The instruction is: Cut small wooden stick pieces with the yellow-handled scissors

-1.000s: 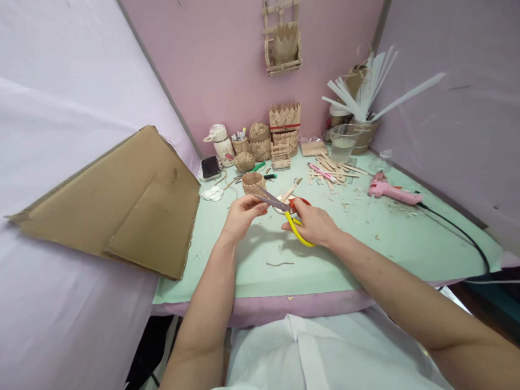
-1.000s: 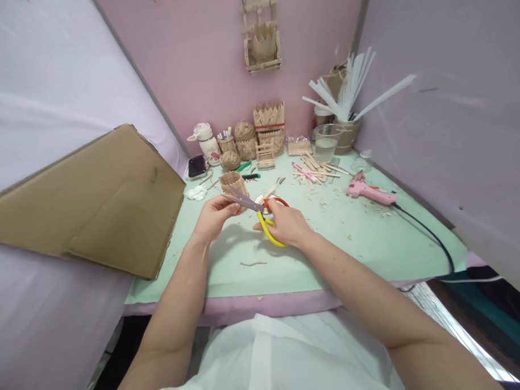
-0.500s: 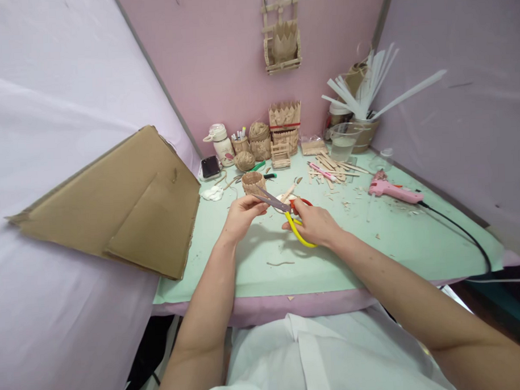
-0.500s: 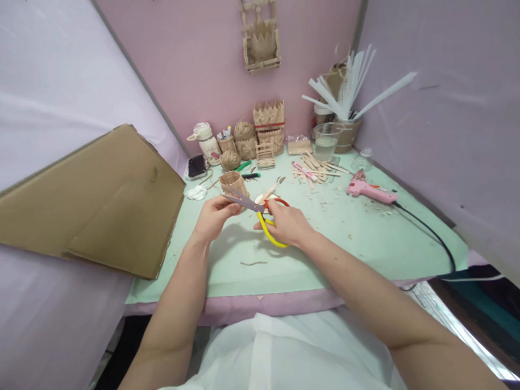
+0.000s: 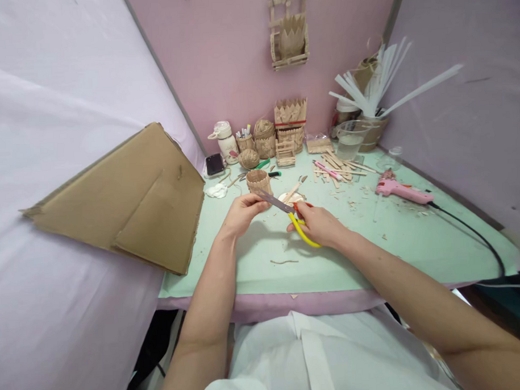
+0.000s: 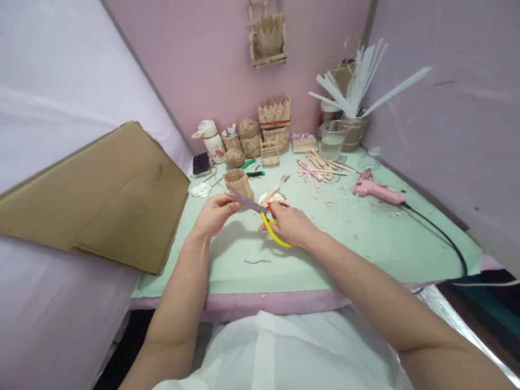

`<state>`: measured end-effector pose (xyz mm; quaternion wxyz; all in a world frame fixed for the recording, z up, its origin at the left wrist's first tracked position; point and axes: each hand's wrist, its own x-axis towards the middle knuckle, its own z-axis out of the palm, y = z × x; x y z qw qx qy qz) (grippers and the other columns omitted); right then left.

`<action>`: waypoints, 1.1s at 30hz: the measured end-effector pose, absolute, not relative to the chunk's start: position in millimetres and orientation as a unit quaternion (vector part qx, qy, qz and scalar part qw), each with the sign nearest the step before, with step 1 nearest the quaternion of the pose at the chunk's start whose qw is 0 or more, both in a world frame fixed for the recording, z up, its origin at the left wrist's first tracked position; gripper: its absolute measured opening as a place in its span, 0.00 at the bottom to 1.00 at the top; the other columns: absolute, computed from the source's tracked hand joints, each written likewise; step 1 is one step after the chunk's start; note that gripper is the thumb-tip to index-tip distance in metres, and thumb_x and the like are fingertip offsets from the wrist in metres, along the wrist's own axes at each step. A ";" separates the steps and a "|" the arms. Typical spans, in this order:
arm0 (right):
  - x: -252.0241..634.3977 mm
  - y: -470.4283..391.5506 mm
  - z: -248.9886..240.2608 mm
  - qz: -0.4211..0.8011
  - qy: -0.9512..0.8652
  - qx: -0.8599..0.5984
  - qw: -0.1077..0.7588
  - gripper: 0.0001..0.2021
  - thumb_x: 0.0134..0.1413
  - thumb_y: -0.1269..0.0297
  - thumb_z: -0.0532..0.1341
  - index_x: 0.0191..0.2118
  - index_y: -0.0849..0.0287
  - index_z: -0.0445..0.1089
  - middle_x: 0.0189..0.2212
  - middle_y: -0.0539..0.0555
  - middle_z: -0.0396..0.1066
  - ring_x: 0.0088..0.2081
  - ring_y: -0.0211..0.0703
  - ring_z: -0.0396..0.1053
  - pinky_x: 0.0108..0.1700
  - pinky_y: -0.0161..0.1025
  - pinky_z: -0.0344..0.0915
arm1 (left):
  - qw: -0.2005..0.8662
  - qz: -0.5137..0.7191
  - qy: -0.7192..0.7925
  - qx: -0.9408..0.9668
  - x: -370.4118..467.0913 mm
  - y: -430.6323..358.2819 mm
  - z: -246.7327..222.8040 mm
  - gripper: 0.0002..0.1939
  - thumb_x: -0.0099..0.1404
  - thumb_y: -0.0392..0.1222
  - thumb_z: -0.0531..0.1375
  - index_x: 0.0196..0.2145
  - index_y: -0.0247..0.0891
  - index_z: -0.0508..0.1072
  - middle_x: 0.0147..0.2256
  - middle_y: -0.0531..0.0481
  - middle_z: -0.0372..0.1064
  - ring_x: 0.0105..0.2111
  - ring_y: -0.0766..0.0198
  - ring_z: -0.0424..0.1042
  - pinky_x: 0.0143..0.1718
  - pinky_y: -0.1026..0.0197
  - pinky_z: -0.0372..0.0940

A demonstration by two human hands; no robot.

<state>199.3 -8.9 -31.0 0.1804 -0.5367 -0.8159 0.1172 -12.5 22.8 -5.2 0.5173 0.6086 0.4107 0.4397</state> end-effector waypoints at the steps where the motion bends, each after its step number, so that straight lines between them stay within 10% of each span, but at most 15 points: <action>1: 199.5 -8.4 -31.5 0.117 -0.817 -0.536 0.179 0.14 0.54 0.50 0.54 0.36 0.56 0.58 0.28 0.52 0.69 0.26 0.42 0.65 0.26 0.35 0.50 | 0.512 0.436 0.413 0.614 -13.5 22.4 -4.2 0.11 0.48 0.44 0.65 0.30 0.35 0.77 0.29 0.49 0.71 0.30 0.66 0.66 0.35 0.62 0.60; 33: 202.1 -6.4 -30.6 0.094 -0.817 -0.549 0.151 0.18 0.53 0.46 0.54 0.39 0.55 0.59 0.32 0.53 0.72 0.31 0.46 0.69 0.26 0.36 0.48 | 0.490 0.437 0.445 0.609 -13.4 20.6 1.7 0.09 0.47 0.36 0.62 0.29 0.36 0.77 0.33 0.49 0.75 0.34 0.63 0.70 0.37 0.61 0.64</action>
